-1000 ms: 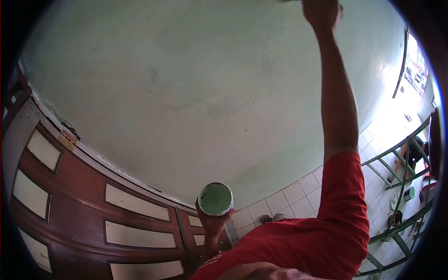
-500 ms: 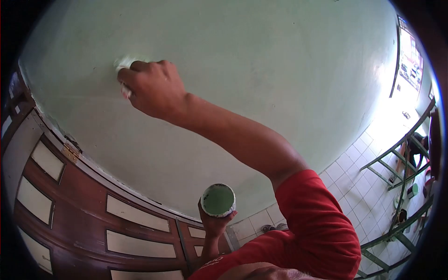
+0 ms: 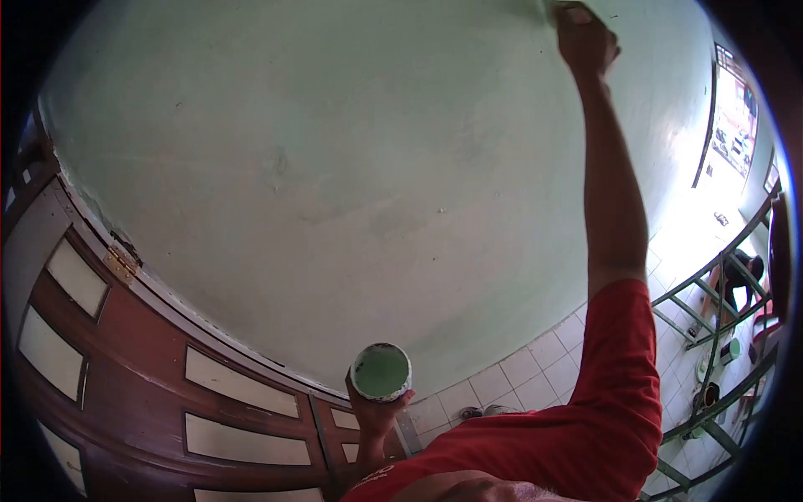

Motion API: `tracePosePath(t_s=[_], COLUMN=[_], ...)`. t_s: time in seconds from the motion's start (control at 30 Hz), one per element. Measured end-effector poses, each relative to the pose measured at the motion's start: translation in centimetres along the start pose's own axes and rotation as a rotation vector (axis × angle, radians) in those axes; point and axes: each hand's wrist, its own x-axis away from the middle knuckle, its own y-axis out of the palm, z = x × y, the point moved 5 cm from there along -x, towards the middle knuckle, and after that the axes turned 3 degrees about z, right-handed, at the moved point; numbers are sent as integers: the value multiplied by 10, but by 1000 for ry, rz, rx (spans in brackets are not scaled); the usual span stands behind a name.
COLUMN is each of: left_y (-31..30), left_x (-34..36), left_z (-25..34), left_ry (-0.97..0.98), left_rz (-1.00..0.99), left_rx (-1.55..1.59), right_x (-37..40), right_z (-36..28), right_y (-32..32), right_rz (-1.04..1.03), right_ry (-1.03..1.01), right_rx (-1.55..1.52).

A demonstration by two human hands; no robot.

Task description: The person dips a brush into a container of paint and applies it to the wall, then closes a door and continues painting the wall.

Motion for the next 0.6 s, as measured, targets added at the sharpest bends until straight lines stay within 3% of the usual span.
tracePosePath(t_s=[0.03, 0.13, 0.17, 0.27, 0.37, 0.5, 0.53, 0.57, 0.6], left_y=[2, 6, 11, 24, 45, 55, 57, 55, 54], left_x=[0, -9, -15, -27, -39, -43, -41, -36, -33], left_z=[2, 8, 4, 17, 15, 21, 25, 28, 29], left_ry=[-2, 32, 38, 46, 62, 124, 126, 107, 90], left_rz=[-3, 7, -11, -64, -110, -201, -198, -197, -193], left_rx=[4, -65, -41, -23, -6, -73, -70, -31, 10], right_x=[12, 115, 149, 215, 235, 161, 132, 108, 87], right_z=[17, -58, -91, -178, -216, -138, -87, -38, 14], right_y=[23, 32, 31, 18, 7, 25, 49, 48, 51], right_rz=[46, -37, 51, -106, -356, -463, -435, -440, -471], right_ry=[-132, -275, -326, -427, -495, -230, -97, 44, 338], right_rx=[258, -89, -145, -397, -627, -742, -933, -903, -804])
